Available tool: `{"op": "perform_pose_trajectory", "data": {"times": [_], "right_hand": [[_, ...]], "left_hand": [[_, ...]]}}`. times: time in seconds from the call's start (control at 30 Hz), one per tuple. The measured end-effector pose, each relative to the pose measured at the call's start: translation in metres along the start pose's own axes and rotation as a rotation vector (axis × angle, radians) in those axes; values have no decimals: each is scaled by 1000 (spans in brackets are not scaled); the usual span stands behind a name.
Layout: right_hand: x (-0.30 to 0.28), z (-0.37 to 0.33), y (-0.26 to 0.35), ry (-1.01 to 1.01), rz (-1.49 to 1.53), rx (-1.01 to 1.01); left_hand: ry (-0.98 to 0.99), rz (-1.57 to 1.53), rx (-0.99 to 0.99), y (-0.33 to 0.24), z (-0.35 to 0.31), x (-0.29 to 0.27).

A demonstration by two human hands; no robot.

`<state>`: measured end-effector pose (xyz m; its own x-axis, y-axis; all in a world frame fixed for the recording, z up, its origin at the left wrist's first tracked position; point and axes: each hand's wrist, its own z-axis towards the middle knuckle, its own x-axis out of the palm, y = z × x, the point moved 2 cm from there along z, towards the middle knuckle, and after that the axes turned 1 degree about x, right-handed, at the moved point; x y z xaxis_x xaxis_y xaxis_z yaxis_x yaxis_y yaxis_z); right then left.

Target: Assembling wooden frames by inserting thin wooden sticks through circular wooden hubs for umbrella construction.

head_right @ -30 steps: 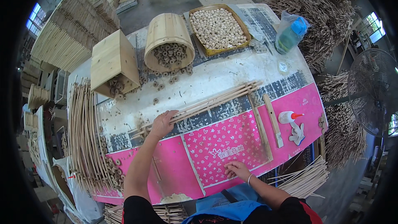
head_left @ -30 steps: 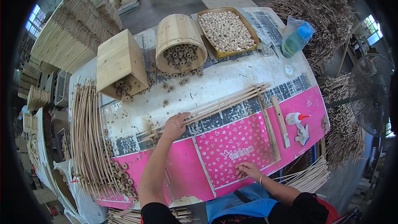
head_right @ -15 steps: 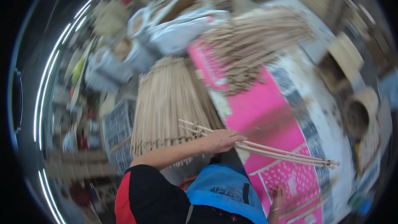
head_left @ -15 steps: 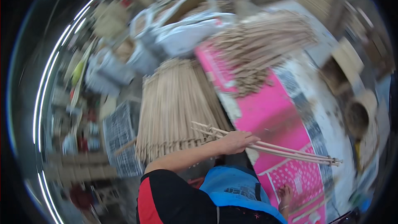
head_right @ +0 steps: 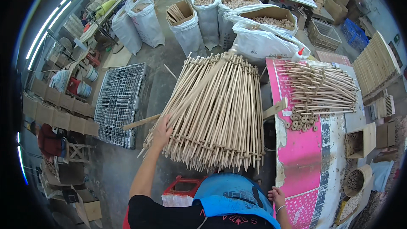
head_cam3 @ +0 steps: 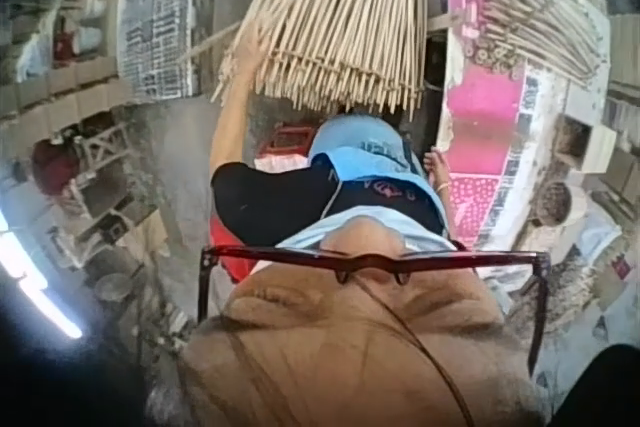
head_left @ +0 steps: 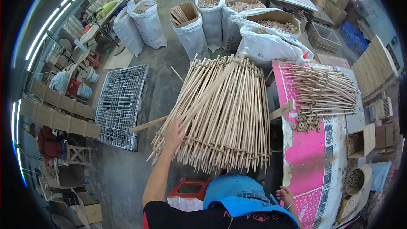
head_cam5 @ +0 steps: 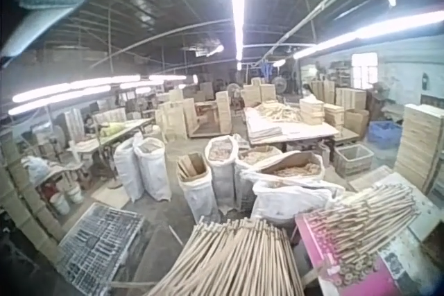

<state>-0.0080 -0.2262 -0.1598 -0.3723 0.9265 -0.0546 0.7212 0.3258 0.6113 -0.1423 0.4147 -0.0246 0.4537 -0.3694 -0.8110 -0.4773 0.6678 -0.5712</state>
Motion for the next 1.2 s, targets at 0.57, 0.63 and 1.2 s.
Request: {"op": "perform_pose_trajectory", "data": {"times": [0.57,0.63,1.2], "right_hand": [[34,-42,34,-168,-172,112],[37,-40,37,-138,-151,98],[56,-51,-4,-173,-84,51]], "left_hand": [[-96,222,-293,148,76,119],[-69,235,-321,152,75,124],[-49,198,-101,56,44,76]]}}
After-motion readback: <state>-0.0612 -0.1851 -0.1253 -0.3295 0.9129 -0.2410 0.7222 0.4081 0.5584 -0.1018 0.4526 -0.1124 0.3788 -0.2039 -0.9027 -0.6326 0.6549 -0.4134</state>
